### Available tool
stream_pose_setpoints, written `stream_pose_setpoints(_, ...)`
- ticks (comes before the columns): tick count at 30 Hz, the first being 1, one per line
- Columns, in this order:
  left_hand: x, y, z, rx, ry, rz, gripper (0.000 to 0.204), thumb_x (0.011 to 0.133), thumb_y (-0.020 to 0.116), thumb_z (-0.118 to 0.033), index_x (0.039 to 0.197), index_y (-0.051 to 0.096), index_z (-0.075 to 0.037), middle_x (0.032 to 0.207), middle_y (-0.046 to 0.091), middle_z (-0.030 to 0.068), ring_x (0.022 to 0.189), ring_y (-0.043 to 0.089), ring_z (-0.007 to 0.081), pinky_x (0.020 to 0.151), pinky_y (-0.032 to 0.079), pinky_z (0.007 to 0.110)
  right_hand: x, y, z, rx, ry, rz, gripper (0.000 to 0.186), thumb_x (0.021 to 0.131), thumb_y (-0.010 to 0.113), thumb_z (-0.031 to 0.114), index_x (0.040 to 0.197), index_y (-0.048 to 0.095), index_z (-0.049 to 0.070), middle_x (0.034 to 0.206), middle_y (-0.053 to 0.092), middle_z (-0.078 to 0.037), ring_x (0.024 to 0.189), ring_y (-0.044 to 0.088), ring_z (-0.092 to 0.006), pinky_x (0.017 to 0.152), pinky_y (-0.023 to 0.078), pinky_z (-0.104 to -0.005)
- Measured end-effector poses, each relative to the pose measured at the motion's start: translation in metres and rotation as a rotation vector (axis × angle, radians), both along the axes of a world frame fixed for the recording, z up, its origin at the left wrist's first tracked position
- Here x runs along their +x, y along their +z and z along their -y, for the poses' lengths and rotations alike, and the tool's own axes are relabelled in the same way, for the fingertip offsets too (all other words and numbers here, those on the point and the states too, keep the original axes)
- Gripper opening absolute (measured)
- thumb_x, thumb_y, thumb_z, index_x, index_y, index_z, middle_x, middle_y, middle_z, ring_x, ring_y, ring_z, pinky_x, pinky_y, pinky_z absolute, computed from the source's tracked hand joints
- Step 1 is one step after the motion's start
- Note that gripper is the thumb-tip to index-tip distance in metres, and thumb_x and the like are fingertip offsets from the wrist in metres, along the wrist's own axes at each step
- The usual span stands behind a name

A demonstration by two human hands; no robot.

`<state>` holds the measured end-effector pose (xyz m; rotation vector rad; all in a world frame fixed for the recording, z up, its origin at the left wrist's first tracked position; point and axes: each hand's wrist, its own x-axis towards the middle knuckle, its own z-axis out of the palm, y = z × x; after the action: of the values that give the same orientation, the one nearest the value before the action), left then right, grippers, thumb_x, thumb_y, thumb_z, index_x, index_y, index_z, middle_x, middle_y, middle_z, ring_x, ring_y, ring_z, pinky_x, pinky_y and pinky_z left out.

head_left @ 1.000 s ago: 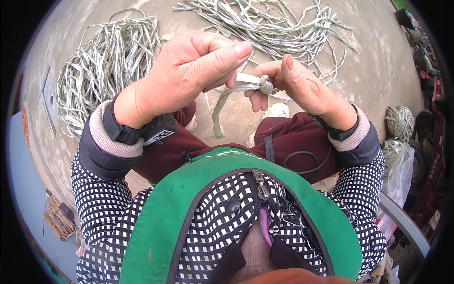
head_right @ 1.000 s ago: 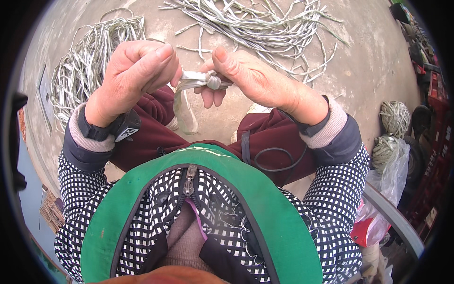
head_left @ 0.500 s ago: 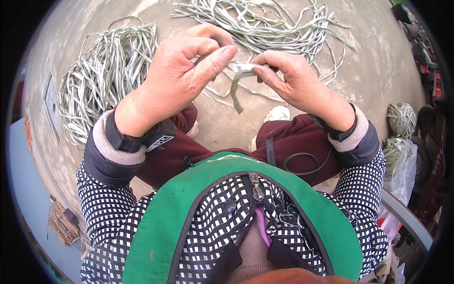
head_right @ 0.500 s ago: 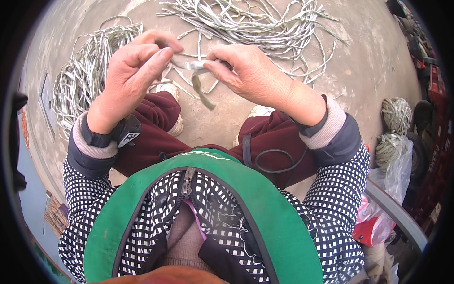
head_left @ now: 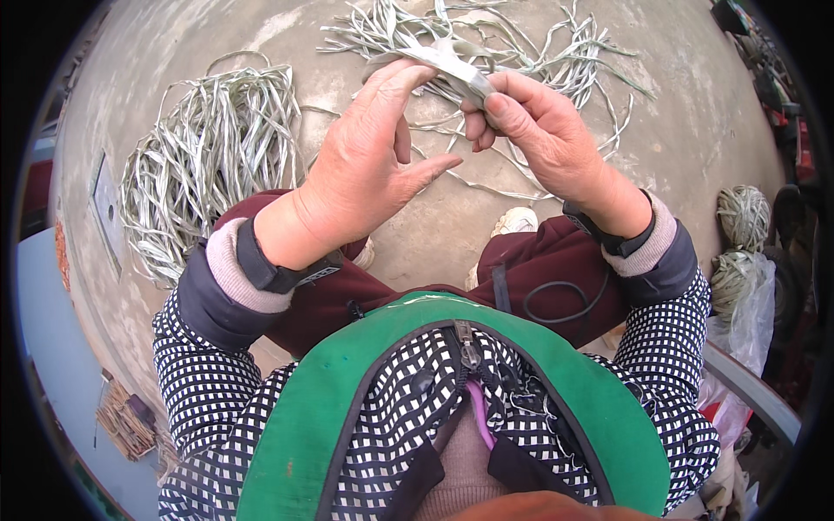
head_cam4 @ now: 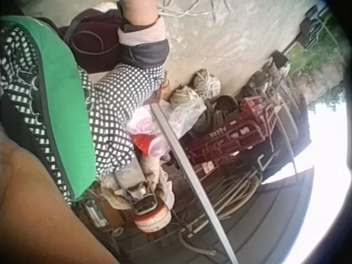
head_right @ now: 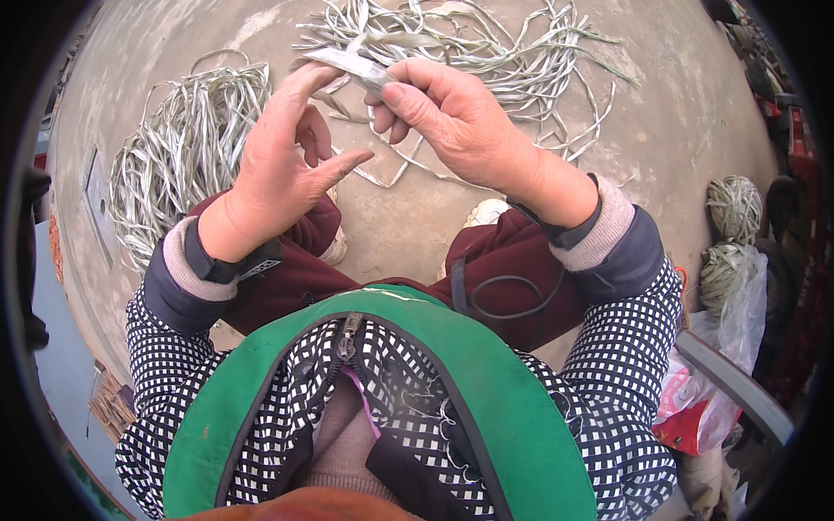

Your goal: The person sits on the floor and repeatedly picks up individual white cables, straightens them, and places them into a separate pile. The person handles each cable one at a time, organizing them into a growing stack.

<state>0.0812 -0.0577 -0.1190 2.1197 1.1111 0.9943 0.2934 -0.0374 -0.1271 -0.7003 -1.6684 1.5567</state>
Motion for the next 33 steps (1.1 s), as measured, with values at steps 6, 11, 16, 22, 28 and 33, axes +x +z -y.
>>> stream_pose_setpoints(6,0.001,0.001,-0.006,0.112,-0.091,-0.038,0.063,0.070,0.074,0.000,0.126,0.046,-0.004,0.100,0.057,0.0105,0.060,0.053,0.0163,0.055,0.045,0.027,0.002,0.002,0.003,0.113,0.100,0.162,0.024,0.099,0.045,0.020,0.101,0.055,-0.001,0.084,0.057,-0.002,0.076,0.053,-0.0085,0.072,0.046,-0.0231)
stream_pose_setpoints(11,-0.004,-0.003,-0.005,-0.208,-0.230,-0.122,0.029,0.078,0.073,-0.023,0.079,0.054,-0.001,0.065,0.054,0.0117,0.055,0.054,0.0230,0.051,0.042,0.033,0.001,-0.001,0.002,0.464,0.026,0.432,0.012,0.088,0.058,0.010,0.093,0.056,0.000,0.081,0.057,-0.014,0.071,0.057,-0.0265,0.064,0.045,-0.0327)
stream_pose_setpoints(16,-0.011,0.001,0.002,-0.221,-0.330,-0.150,0.037,0.082,0.068,-0.033,0.071,0.053,-0.001,0.061,0.052,0.0123,0.057,0.053,0.0285,0.053,0.042,0.036,0.001,0.008,0.003,0.592,0.140,0.484,0.009,0.081,0.059,0.003,0.089,0.055,0.000,0.072,0.049,-0.014,0.067,0.050,-0.0337,0.060,0.042,-0.0397)
stream_pose_setpoints(22,-0.010,0.000,0.019,-0.441,-0.375,0.208,0.038,0.089,0.060,-0.020,0.060,0.046,0.001,0.052,0.037,0.0108,0.048,0.032,0.0180,0.046,0.033,0.032,0.000,0.016,0.007,0.797,0.202,0.503,0.015,0.070,0.063,0.003,0.084,0.055,0.001,0.070,0.047,-0.011,0.064,0.049,-0.0292,0.058,0.038,-0.0372)
stream_pose_setpoints(28,-0.014,0.003,0.018,-0.440,-0.444,0.250,0.038,0.091,0.055,-0.016,0.060,0.041,0.000,0.053,0.032,0.0105,0.049,0.028,0.0213,0.046,0.031,0.033,0.001,0.016,0.001,0.929,0.190,0.497,0.018,0.063,0.064,0.006,0.078,0.055,0.003,0.070,0.049,-0.007,0.061,0.048,-0.0244,0.056,0.036,-0.0348)
stream_pose_setpoints(33,-0.019,0.006,0.022,-0.462,-0.461,0.258,0.036,0.091,0.054,-0.015,0.061,0.042,0.000,0.053,0.033,0.0112,0.049,0.029,0.0226,0.046,0.032,0.033,0.002,0.017,-0.002,0.981,0.197,0.514,0.017,0.061,0.063,0.006,0.074,0.054,0.004,0.068,0.049,-0.006,0.060,0.048,-0.0226,0.055,0.035,-0.0335)
